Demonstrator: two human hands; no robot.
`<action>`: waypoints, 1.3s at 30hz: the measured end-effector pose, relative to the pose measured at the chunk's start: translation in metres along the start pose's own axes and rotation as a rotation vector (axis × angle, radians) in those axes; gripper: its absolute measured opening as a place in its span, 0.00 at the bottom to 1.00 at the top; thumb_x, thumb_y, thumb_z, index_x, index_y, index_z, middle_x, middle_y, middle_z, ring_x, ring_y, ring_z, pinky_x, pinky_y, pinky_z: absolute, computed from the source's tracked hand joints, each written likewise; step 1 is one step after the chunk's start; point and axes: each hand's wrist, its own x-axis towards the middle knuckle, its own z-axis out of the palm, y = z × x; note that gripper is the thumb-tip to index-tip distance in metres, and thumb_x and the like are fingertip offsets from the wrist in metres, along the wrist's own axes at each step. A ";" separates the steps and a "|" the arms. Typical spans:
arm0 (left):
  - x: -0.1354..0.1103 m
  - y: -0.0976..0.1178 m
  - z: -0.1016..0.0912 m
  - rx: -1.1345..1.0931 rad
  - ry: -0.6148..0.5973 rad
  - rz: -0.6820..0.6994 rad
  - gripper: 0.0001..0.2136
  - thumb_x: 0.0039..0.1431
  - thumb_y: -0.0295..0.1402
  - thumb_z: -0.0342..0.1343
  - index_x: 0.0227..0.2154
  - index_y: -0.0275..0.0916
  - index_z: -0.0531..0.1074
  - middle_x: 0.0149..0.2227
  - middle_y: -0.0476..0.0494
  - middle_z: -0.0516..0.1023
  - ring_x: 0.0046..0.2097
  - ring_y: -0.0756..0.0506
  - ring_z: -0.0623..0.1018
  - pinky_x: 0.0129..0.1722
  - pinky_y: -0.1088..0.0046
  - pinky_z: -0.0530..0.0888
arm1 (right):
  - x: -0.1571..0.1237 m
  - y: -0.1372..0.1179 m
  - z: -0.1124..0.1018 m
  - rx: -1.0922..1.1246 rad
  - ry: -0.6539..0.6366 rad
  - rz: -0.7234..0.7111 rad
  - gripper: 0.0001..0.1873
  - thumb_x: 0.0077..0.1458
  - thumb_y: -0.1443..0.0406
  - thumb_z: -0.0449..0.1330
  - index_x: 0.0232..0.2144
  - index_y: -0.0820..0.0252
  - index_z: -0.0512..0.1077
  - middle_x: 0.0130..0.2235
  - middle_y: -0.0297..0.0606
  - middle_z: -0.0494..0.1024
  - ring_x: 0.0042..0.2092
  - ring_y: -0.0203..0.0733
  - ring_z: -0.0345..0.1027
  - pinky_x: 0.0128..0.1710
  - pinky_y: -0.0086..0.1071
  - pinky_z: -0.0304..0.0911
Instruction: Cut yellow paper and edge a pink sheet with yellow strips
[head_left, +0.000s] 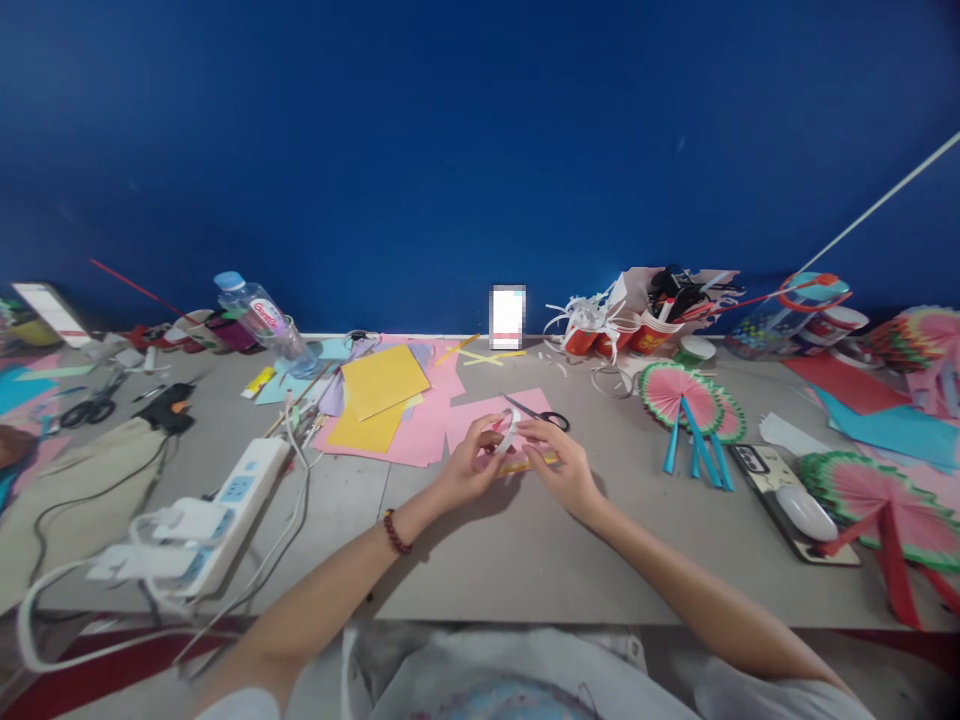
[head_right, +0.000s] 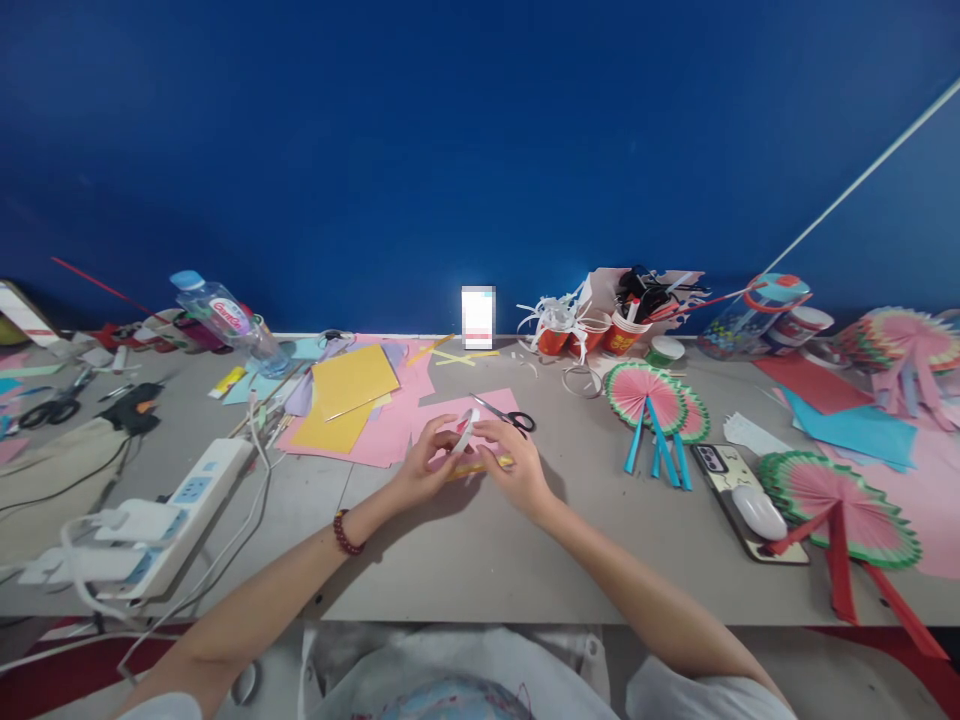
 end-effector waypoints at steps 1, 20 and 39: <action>0.001 0.001 0.000 -0.035 -0.009 -0.022 0.21 0.64 0.37 0.49 0.58 0.44 0.55 0.49 0.37 0.72 0.46 0.46 0.75 0.44 0.69 0.74 | 0.001 0.000 0.000 0.002 -0.014 -0.002 0.13 0.58 0.68 0.55 0.44 0.54 0.72 0.45 0.40 0.78 0.49 0.43 0.71 0.50 0.39 0.66; 0.006 0.009 -0.007 -0.244 0.098 -0.249 0.16 0.59 0.42 0.55 0.46 0.39 0.68 0.38 0.43 0.76 0.34 0.49 0.77 0.39 0.70 0.75 | 0.016 0.033 -0.037 -0.620 -0.146 0.184 0.08 0.57 0.66 0.54 0.36 0.59 0.72 0.36 0.42 0.76 0.40 0.47 0.66 0.40 0.36 0.60; 0.010 0.007 -0.015 -0.302 0.161 -0.257 0.18 0.55 0.40 0.59 0.46 0.39 0.65 0.37 0.45 0.75 0.30 0.50 0.79 0.34 0.72 0.76 | 0.016 0.056 -0.035 -0.573 -0.283 0.387 0.11 0.53 0.64 0.57 0.37 0.58 0.77 0.39 0.42 0.79 0.42 0.46 0.70 0.40 0.34 0.62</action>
